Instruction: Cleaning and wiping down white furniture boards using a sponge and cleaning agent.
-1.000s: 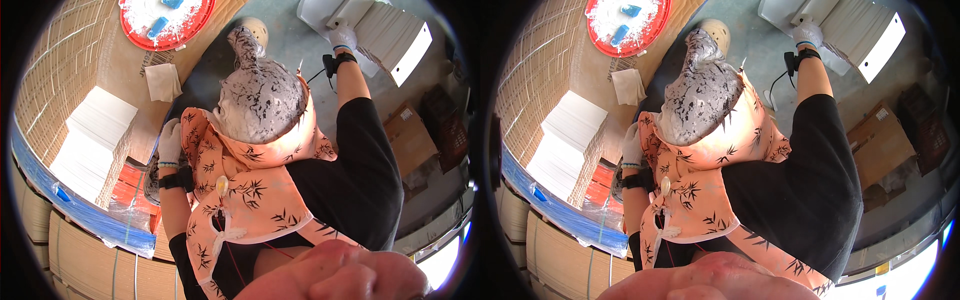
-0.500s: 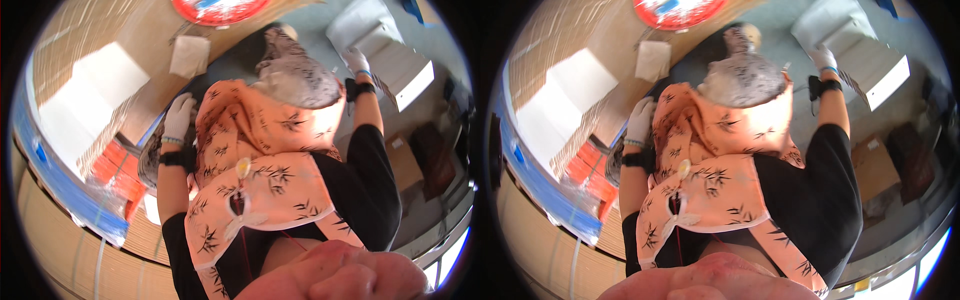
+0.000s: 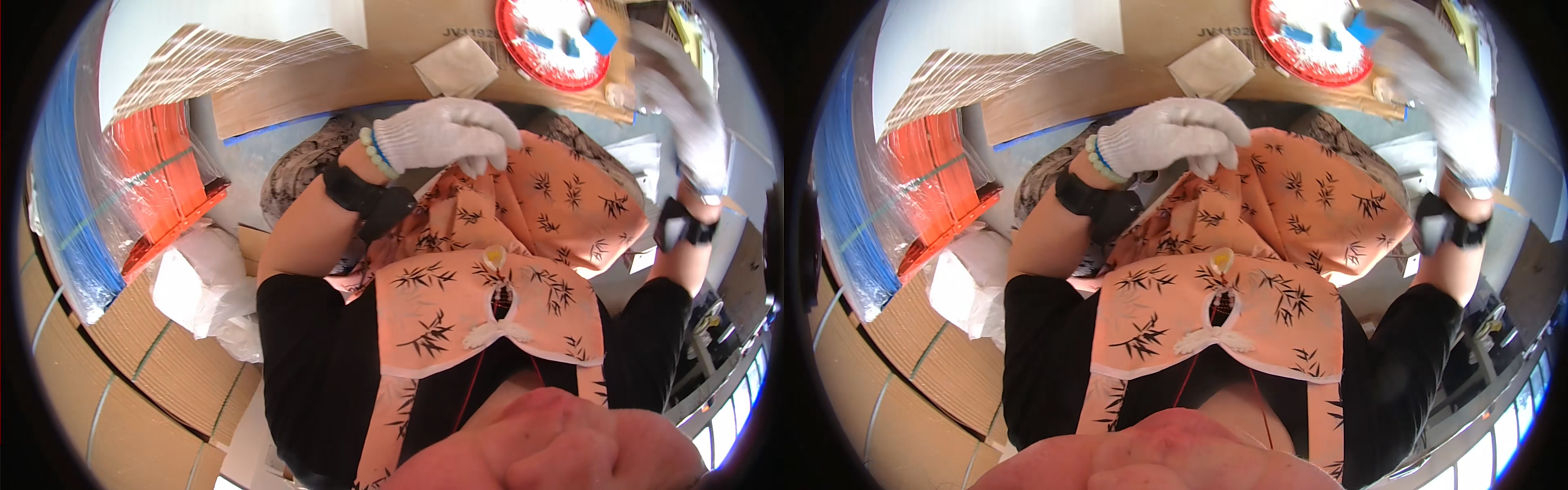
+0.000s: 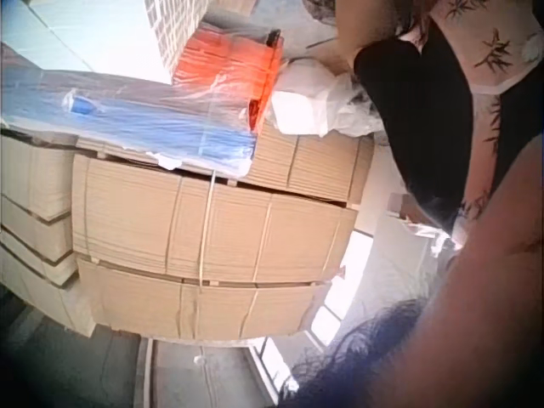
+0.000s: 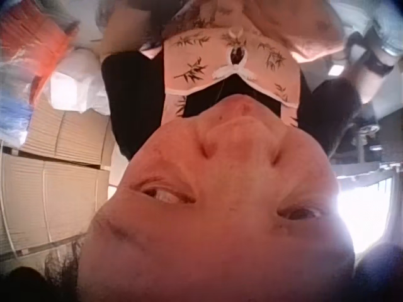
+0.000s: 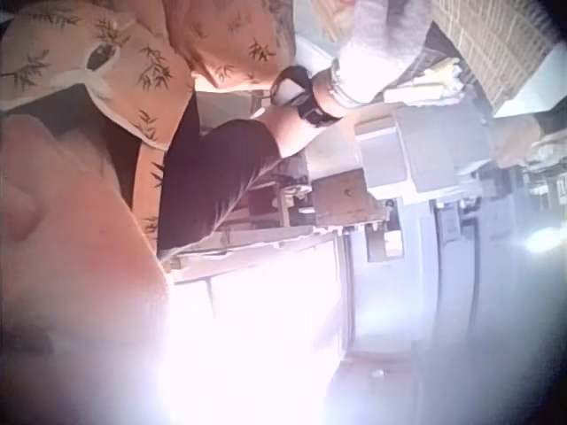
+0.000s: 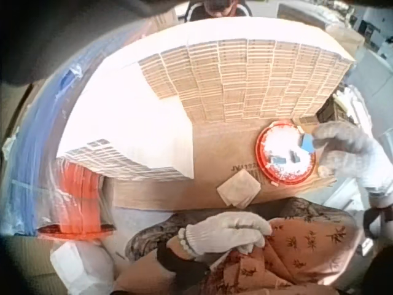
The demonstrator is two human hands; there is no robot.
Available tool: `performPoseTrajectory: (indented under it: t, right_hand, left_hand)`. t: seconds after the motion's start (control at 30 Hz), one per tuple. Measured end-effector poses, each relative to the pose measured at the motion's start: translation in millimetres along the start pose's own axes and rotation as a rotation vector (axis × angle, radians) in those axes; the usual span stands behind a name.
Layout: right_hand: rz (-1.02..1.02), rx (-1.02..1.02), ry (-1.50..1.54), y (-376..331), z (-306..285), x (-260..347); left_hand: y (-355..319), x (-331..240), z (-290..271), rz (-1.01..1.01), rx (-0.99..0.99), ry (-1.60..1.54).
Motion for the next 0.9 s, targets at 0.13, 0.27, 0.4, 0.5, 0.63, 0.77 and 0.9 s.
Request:
performPoseTrajectory:
  t: [0.13,0.27,0.4,0.5,0.63,0.77,0.9]
  right_hand:
    - [-0.144,0.15,-0.412,89.9,115.2,49.7]
    - [-0.265,0.098,-0.375,155.9,213.0,59.9]
    - [-0.414,-0.082,-0.377,172.8,256.8,64.3]
    - [-0.185,0.045,0.187,173.4,249.8,46.8]
    - [0.09,-0.071,0.524,164.8,241.7,2.0]
    - [0.237,-0.077,0.307,177.8,239.5,0.2]
    - [0.284,0.034,0.297,178.5,244.6,-4.3]
  left_hand:
    - [-13.8,-32.3,2.4,0.176,-0.099,-0.046]
    - [-31.6,-57.6,-4.8,0.374,-0.304,-0.069]
    - [-46.3,-71.0,-9.0,0.395,-0.291,-0.241]
    - [-56.2,-75.4,-13.9,0.405,-0.321,-0.154]
    - [-61.7,-70.4,-14.4,0.391,-0.384,-0.173]
    - [-57.8,-66.0,-22.3,0.452,-0.46,-0.288]
    - [-64.5,-57.7,-42.2,0.437,-0.592,-0.371]
Point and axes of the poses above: each hand's wrist, its own y-axis towards the middle knuckle, its own z-axis out of the palm, x = y × z, the point moved 5 cm from there along y, towards the middle knuckle, and after that the axes turned 5 degrees about y, right-handed, at the moved point
